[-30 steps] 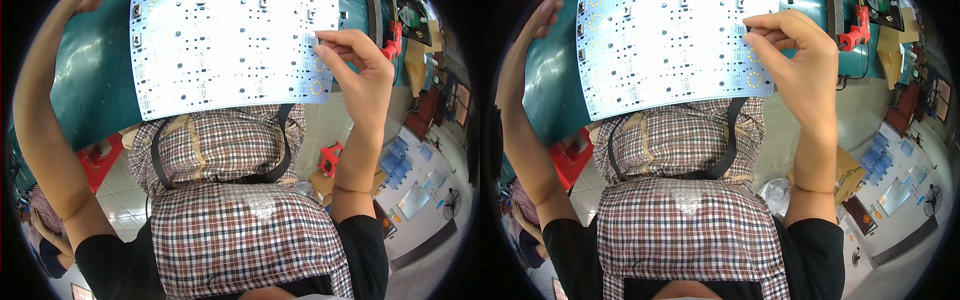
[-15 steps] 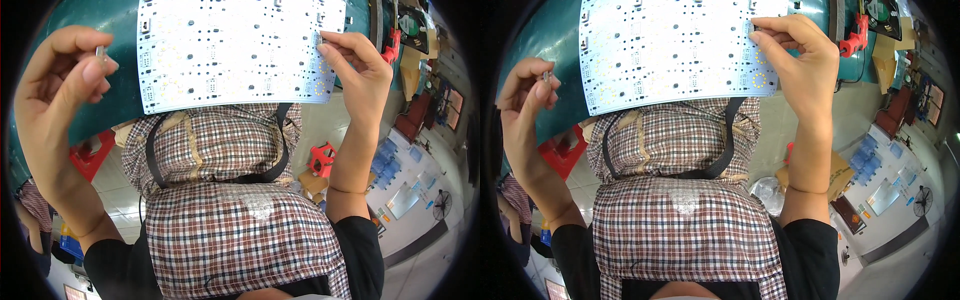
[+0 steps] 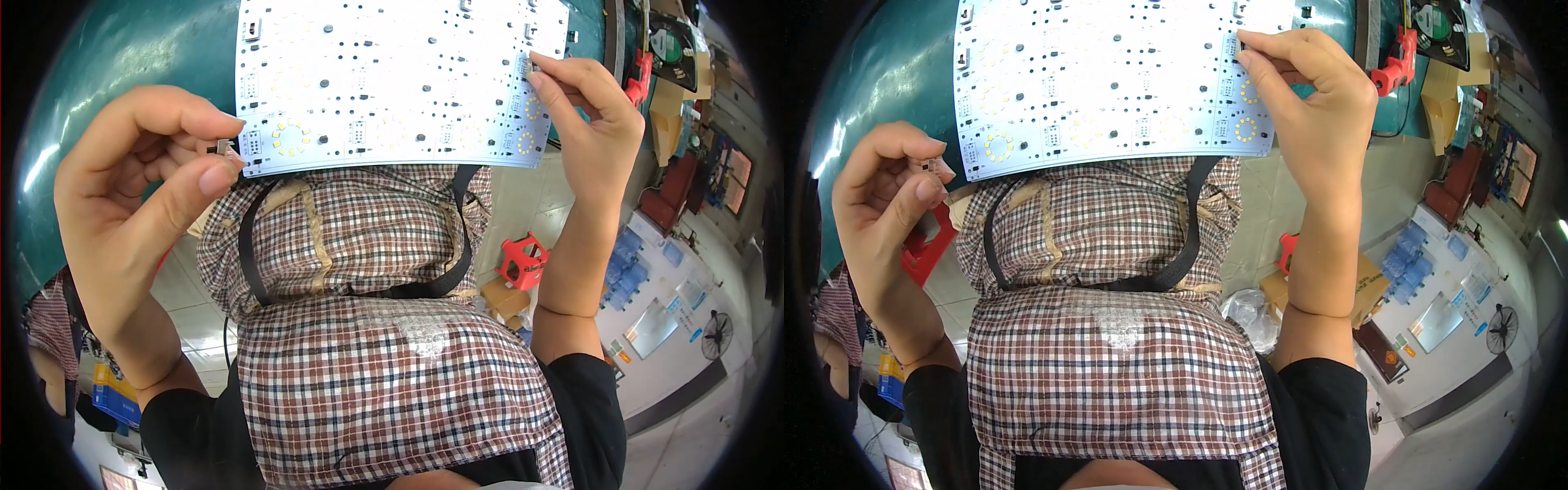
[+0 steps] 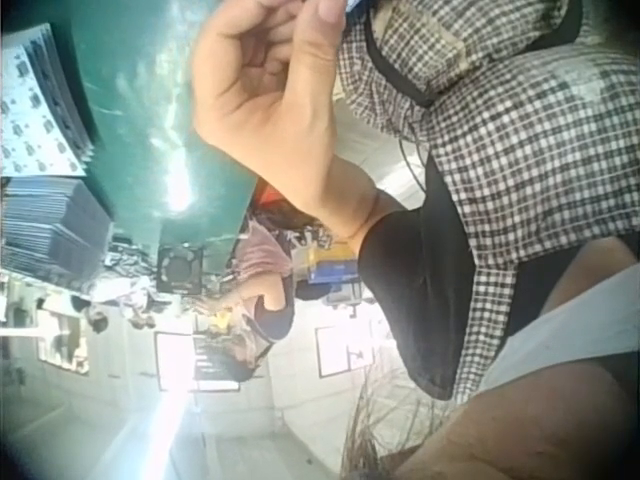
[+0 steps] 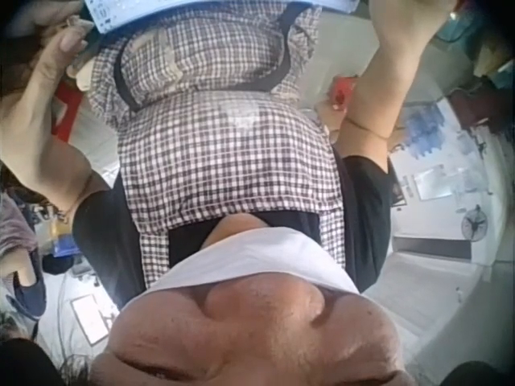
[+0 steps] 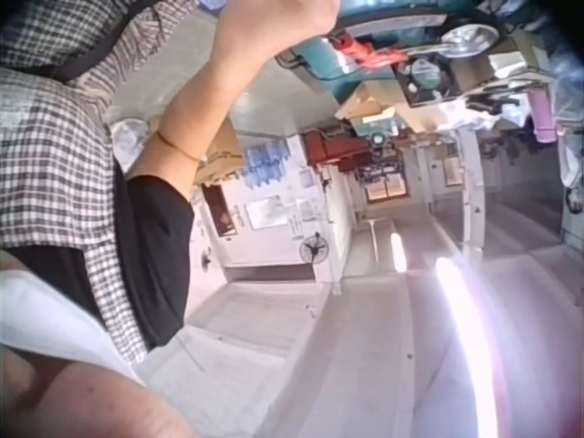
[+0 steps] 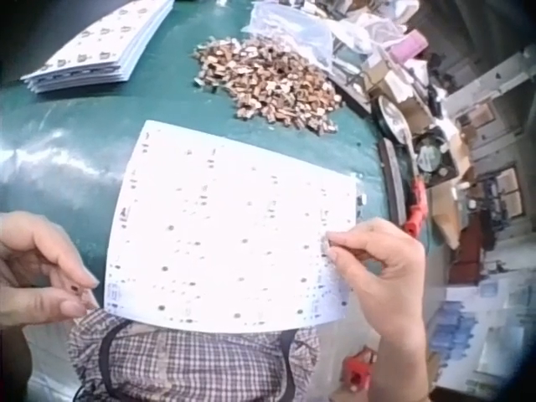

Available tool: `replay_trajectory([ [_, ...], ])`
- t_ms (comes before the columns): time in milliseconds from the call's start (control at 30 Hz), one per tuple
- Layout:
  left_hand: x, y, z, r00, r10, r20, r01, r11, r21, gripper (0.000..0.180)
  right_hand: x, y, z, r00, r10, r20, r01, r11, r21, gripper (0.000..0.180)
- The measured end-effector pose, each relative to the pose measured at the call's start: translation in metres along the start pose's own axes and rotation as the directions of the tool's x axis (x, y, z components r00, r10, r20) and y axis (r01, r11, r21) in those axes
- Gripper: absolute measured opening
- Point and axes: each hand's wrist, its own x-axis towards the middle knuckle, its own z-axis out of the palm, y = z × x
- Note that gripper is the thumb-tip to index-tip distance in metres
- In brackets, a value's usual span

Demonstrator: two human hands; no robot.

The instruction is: Manually placing small electronic components onto LED circuit board panels at an assembly station.

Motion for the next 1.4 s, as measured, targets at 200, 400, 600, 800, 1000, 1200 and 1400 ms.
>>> replay_trajectory([
  [200,0.006,-0.012,-0.002,0.995,0.068,0.068,-0.069,0.998,0.012,0.024,-0.003,-0.009,-0.001,0.997,-0.070,0.015,0.071,0.972,-0.225,0.022],
  [400,0.001,-0.006,0.003,0.995,0.040,0.092,-0.042,0.999,0.020,0.023,-0.001,-0.014,0.002,0.989,-0.134,0.056,0.145,0.938,-0.314,0.020],
  [600,0.002,-0.008,0.006,0.994,0.039,0.102,-0.044,0.998,0.043,0.023,-0.001,-0.011,0.002,0.974,-0.226,0.015,0.217,0.911,-0.349,0.013],
  [800,0.004,-0.015,0.010,0.992,0.073,0.100,-0.073,0.997,-0.005,0.022,0.008,-0.016,-0.005,0.980,-0.132,0.148,0.180,0.909,-0.377,0.015],
  [1000,0.010,-0.003,0.007,0.997,0.074,0.000,-0.074,0.995,-0.073,0.020,0.008,-0.006,-0.005,0.990,-0.136,0.020,0.137,0.959,-0.250,0.013],
  [1200,0.024,-0.013,-0.006,0.970,-0.039,-0.239,0.016,0.995,-0.096,0.024,0.024,-0.007,-0.019,0.984,-0.126,0.126,0.156,0.949,-0.273,0.010],
  [1400,0.024,-0.008,-0.011,0.963,-0.042,-0.265,0.027,0.998,-0.060,0.023,0.104,0.041,-0.023,0.997,-0.004,-0.078,-0.014,0.973,-0.230,0.015],
])
